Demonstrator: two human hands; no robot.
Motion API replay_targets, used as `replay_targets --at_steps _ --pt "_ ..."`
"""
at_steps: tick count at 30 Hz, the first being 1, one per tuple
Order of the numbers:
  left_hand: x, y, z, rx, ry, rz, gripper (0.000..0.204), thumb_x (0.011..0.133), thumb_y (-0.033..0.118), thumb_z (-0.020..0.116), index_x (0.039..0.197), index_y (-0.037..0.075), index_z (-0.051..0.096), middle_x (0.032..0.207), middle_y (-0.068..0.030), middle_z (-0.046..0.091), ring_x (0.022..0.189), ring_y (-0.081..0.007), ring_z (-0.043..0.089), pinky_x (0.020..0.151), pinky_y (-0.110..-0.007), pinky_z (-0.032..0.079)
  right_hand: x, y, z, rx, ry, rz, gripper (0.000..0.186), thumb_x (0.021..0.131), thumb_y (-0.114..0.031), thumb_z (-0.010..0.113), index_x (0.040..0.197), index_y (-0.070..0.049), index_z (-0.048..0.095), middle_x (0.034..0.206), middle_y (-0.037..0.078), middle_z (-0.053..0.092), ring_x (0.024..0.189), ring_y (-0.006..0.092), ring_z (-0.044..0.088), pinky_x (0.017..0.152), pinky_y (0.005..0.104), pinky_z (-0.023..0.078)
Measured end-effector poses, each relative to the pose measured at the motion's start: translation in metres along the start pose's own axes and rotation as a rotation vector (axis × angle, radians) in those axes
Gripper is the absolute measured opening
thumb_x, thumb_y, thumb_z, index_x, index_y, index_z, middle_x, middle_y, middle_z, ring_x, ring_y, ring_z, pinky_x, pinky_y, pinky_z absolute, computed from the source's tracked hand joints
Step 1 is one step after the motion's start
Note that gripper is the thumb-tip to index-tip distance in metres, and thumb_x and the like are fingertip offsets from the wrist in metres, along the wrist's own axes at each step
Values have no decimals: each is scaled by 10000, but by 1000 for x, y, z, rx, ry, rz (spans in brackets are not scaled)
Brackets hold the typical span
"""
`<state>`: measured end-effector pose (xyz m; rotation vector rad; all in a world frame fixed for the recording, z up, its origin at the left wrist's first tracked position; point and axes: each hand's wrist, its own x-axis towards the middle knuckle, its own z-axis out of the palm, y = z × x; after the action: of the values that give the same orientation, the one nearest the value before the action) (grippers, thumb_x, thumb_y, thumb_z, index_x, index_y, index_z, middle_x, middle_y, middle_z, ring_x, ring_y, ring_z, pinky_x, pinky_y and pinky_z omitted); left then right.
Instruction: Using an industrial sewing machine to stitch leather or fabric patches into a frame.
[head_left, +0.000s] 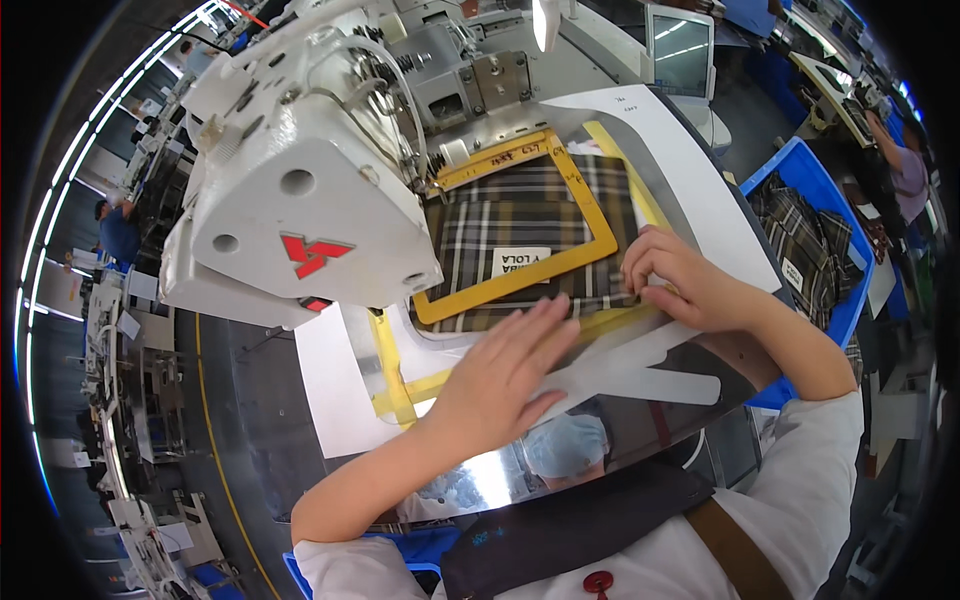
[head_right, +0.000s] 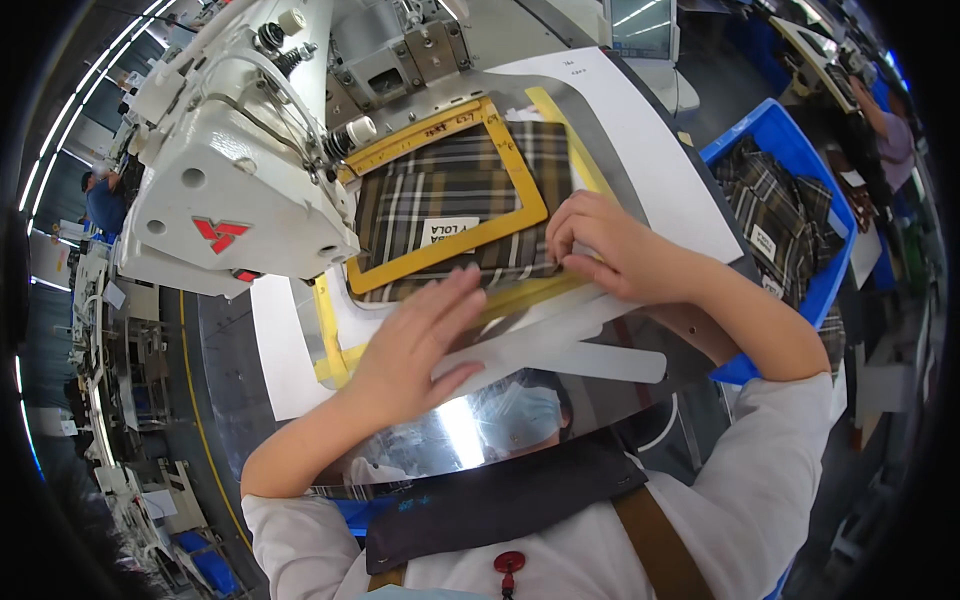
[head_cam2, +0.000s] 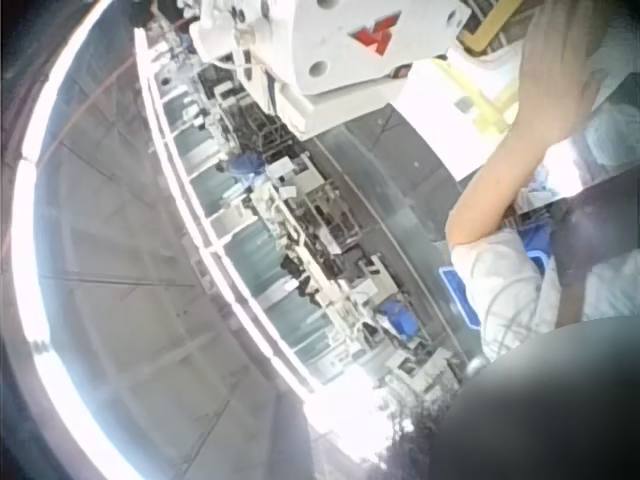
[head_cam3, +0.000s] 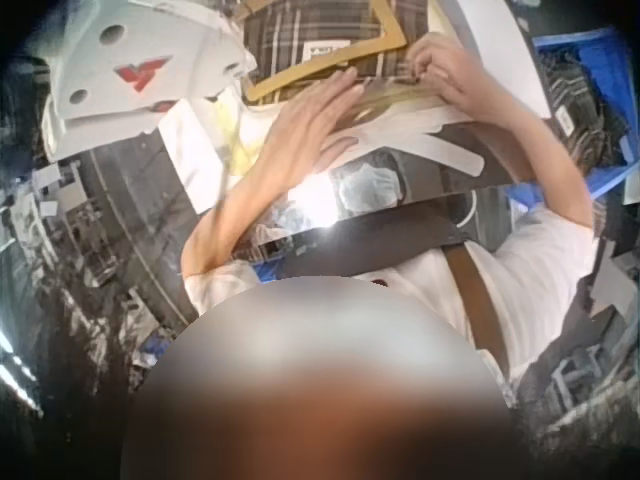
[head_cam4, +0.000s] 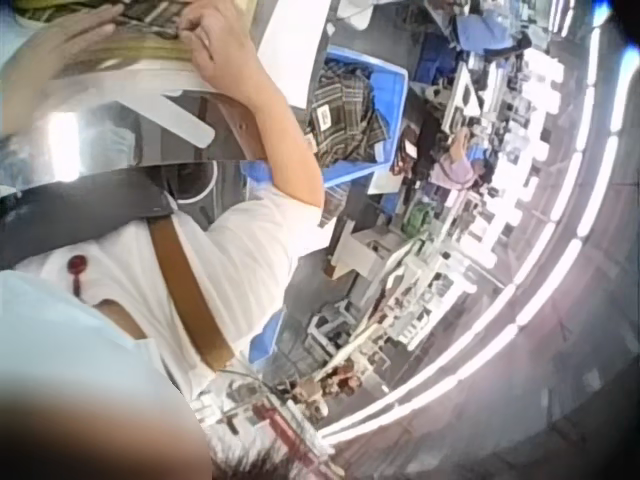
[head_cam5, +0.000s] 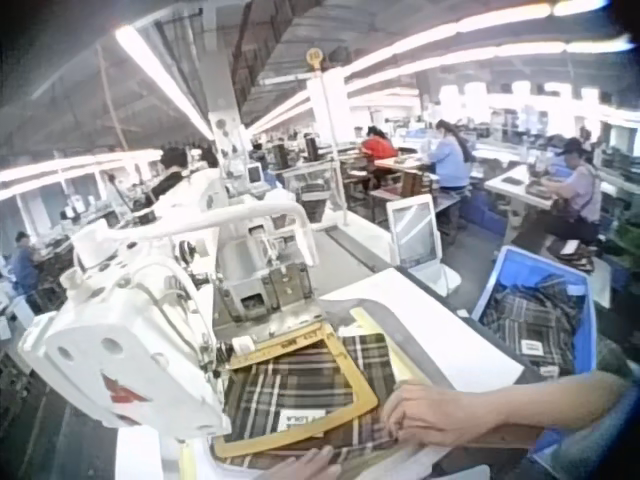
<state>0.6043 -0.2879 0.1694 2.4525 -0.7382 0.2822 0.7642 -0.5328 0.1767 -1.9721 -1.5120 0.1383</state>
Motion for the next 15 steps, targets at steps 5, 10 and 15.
replay_targets --at_steps 5,10,15 --pt "40 -5 -15 -144 -249 -143 531 671 60 685 1189 75 572 1229 -108 595 1094 -299 583 915 -390 468 -5 -75 -8 447 108 -162 114 815 -63 666 893 -61 582 980 75 559 938 219 548 818 322 447" --pt "-39 60 -99 233 394 -379 297 695 189 625 944 34 669 977 -130 695 963 -289 644 918 -383 472 -72 -74 -18 87 148 157 205 743 -146 761 858 -73 608 939 69 571 867 225 572 770 327 474" --pt "-241 99 -148 1051 477 -1018 448 743 -63 491 1147 69 629 1165 -122 639 1087 -276 599 927 -366 467 -82 -55 4 -72 -82 240 201 697 -112 740 812 -58 584 902 67 591 855 275 594 735 360 486"
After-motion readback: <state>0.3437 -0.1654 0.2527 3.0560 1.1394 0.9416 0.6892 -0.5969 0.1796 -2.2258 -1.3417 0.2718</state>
